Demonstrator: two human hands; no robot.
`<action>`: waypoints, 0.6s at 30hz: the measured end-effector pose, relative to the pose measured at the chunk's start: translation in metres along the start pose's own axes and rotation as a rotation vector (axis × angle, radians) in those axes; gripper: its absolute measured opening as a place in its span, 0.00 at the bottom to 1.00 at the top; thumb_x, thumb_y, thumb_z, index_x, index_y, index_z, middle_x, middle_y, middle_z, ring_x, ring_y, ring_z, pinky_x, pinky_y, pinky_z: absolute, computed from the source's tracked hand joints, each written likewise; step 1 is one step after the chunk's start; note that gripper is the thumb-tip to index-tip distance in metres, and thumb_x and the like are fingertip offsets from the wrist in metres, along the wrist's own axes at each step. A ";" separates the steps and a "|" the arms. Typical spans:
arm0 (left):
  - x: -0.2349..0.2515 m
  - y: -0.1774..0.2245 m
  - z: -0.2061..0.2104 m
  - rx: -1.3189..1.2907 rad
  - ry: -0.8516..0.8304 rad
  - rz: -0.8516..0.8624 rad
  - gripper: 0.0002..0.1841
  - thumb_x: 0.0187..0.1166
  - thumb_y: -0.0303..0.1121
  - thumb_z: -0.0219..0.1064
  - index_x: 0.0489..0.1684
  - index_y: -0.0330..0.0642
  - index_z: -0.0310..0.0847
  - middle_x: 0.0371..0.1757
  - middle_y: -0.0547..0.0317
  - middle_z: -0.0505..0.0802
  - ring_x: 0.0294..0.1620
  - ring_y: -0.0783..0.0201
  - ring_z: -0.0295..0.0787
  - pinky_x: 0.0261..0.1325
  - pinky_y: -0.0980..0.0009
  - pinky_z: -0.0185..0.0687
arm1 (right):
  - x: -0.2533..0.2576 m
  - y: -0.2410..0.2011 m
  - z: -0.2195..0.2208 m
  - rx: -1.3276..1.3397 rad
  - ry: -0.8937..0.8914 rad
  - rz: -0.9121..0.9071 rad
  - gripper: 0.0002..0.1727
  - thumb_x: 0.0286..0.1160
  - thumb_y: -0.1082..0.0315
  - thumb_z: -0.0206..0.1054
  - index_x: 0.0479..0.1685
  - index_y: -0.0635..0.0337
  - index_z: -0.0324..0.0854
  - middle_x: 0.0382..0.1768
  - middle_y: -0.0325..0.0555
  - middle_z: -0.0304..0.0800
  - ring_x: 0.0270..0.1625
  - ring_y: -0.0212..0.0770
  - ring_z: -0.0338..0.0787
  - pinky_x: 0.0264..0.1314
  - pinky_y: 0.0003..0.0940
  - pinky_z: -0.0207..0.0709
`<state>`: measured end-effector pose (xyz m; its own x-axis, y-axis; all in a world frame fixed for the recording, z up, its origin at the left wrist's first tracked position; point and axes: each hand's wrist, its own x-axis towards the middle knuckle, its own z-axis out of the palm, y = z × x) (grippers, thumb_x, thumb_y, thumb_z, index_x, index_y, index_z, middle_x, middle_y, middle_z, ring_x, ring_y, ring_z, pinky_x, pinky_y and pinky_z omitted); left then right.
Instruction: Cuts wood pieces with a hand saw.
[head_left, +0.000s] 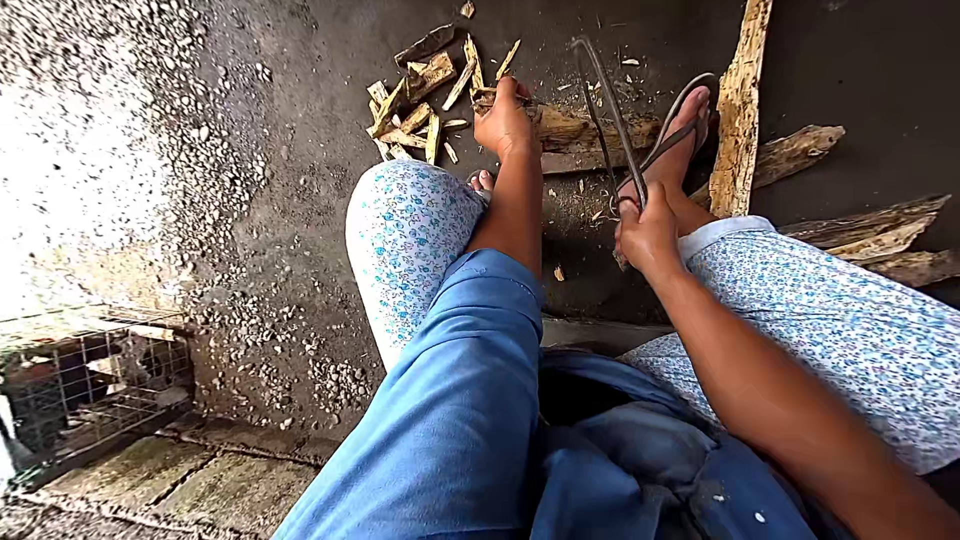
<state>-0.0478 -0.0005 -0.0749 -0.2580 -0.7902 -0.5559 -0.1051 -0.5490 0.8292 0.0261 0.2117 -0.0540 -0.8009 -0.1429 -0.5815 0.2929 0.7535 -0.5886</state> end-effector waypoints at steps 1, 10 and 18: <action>0.000 0.001 0.001 0.002 0.004 -0.002 0.14 0.75 0.26 0.69 0.55 0.31 0.78 0.33 0.48 0.90 0.34 0.59 0.89 0.40 0.62 0.87 | 0.021 -0.006 0.004 -0.015 0.011 -0.026 0.21 0.93 0.61 0.51 0.76 0.65 0.64 0.37 0.61 0.85 0.31 0.57 0.90 0.37 0.59 0.86; -0.003 -0.002 -0.007 -0.014 0.089 -0.056 0.14 0.74 0.26 0.69 0.54 0.32 0.78 0.31 0.49 0.89 0.30 0.60 0.88 0.35 0.64 0.87 | 0.017 -0.017 -0.005 0.012 -0.021 -0.004 0.20 0.94 0.62 0.52 0.77 0.62 0.64 0.32 0.56 0.83 0.26 0.53 0.88 0.32 0.55 0.86; 0.007 -0.004 0.000 0.097 0.125 -0.101 0.14 0.76 0.33 0.71 0.52 0.35 0.81 0.35 0.49 0.91 0.37 0.58 0.89 0.40 0.59 0.85 | 0.042 0.049 0.036 0.254 0.060 -0.147 0.22 0.93 0.61 0.53 0.72 0.72 0.66 0.34 0.52 0.87 0.33 0.43 0.92 0.44 0.44 0.89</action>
<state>-0.0495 -0.0036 -0.0816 -0.1202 -0.7632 -0.6349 -0.2182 -0.6036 0.7669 0.0258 0.2193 -0.1273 -0.8713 -0.1949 -0.4503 0.2869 0.5421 -0.7898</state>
